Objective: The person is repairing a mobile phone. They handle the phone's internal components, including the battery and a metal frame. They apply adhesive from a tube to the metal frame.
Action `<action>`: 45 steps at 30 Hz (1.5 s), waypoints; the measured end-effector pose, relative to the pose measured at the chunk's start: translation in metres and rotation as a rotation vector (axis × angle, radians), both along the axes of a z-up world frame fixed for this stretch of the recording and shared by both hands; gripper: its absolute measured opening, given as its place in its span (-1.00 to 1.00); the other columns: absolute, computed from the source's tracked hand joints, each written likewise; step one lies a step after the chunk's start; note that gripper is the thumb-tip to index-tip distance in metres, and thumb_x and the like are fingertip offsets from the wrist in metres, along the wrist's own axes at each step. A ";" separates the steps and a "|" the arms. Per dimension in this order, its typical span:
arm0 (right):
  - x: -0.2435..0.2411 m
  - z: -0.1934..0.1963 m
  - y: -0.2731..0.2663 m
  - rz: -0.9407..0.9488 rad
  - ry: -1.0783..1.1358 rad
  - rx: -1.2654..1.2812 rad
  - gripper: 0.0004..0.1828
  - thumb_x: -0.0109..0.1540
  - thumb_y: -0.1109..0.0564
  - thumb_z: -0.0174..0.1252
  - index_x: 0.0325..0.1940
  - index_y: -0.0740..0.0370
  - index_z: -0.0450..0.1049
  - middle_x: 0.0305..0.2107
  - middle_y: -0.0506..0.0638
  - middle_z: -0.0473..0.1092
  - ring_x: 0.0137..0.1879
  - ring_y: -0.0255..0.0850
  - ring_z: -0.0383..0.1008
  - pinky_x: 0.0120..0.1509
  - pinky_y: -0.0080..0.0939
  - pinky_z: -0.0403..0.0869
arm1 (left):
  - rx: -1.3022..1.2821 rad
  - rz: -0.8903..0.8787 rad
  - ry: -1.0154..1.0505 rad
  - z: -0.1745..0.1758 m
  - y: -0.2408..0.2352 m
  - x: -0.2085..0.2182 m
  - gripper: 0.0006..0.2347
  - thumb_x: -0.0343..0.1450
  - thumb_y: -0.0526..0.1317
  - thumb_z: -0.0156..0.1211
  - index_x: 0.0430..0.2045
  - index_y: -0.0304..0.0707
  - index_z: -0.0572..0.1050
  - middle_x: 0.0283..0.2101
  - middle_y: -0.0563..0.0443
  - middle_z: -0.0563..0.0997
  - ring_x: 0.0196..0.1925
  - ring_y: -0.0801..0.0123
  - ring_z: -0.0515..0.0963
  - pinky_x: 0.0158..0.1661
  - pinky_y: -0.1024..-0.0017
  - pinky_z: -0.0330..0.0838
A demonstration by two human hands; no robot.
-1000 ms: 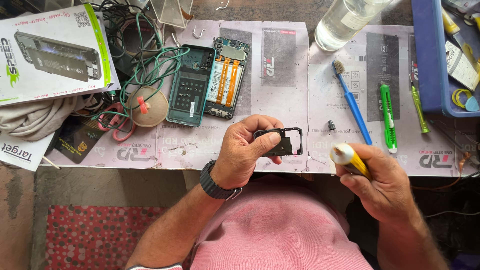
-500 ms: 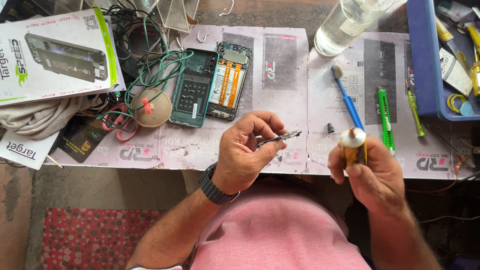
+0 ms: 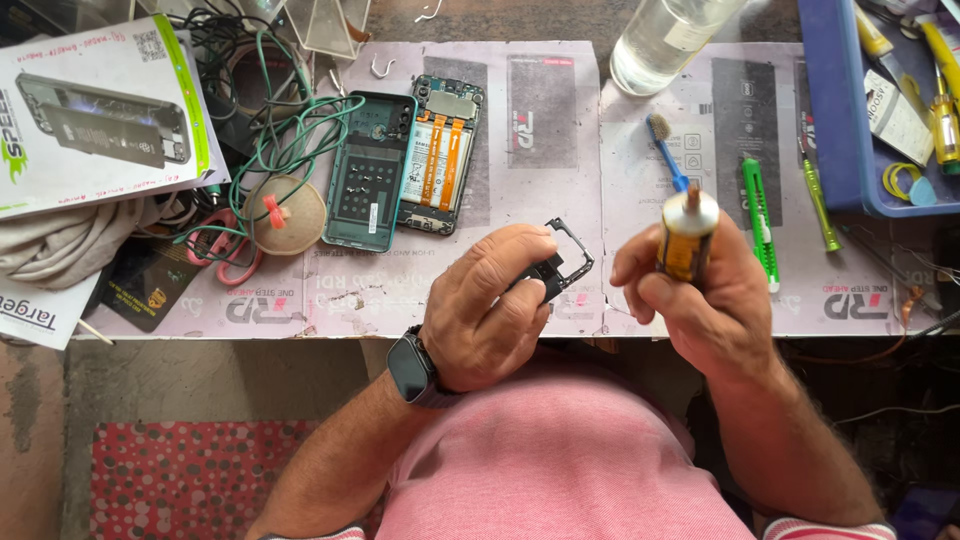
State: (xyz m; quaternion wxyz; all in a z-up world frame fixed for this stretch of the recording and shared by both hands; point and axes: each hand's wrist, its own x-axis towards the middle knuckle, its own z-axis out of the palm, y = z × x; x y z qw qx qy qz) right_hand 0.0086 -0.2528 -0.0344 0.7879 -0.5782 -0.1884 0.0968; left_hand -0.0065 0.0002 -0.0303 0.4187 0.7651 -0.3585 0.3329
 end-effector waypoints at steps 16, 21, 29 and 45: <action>-0.049 -0.020 -0.029 -0.102 -0.256 -0.520 -0.66 0.35 0.13 0.25 0.15 0.32 0.40 -0.18 0.02 0.53 -0.11 -0.36 0.52 0.01 -0.41 0.50 | -0.003 0.070 -0.062 -0.006 0.006 0.007 -0.75 0.28 -0.52 0.37 -0.29 -0.48 0.41 -0.01 -0.21 0.49 0.06 -0.06 0.63 0.00 0.16 0.64; -0.036 -0.013 -0.015 -0.142 -0.074 -0.285 -0.66 0.31 0.22 0.23 0.15 0.31 0.37 -0.19 0.08 0.54 -0.33 -0.45 0.43 -0.28 -0.48 0.46 | -0.042 0.077 -0.015 -0.006 0.001 0.004 -0.74 0.26 -0.50 0.37 -0.29 -0.45 0.41 -0.04 -0.18 0.51 0.04 -0.03 0.63 -0.02 0.16 0.64; -0.012 -0.008 0.032 -0.160 0.066 -0.108 -0.60 0.21 0.38 0.32 0.04 0.25 0.32 -0.18 0.11 0.53 -0.37 -0.47 0.37 -0.34 -0.47 0.40 | 0.029 0.208 -0.119 -0.014 -0.017 -0.001 -0.83 0.33 -0.53 0.31 -0.38 -0.49 0.39 0.07 -0.24 0.46 0.07 -0.03 0.59 -0.07 0.19 0.65; 0.006 -0.003 0.031 -0.123 0.254 -0.308 -0.61 0.07 0.39 0.34 -0.08 0.21 0.44 -0.41 -0.11 0.46 -0.46 -0.48 0.36 -0.46 -0.47 0.36 | -0.257 -0.014 0.516 0.015 -0.008 -0.002 -0.58 0.34 -0.38 0.38 0.07 -0.40 0.37 0.15 -0.23 0.52 0.06 0.15 0.59 0.14 0.36 0.47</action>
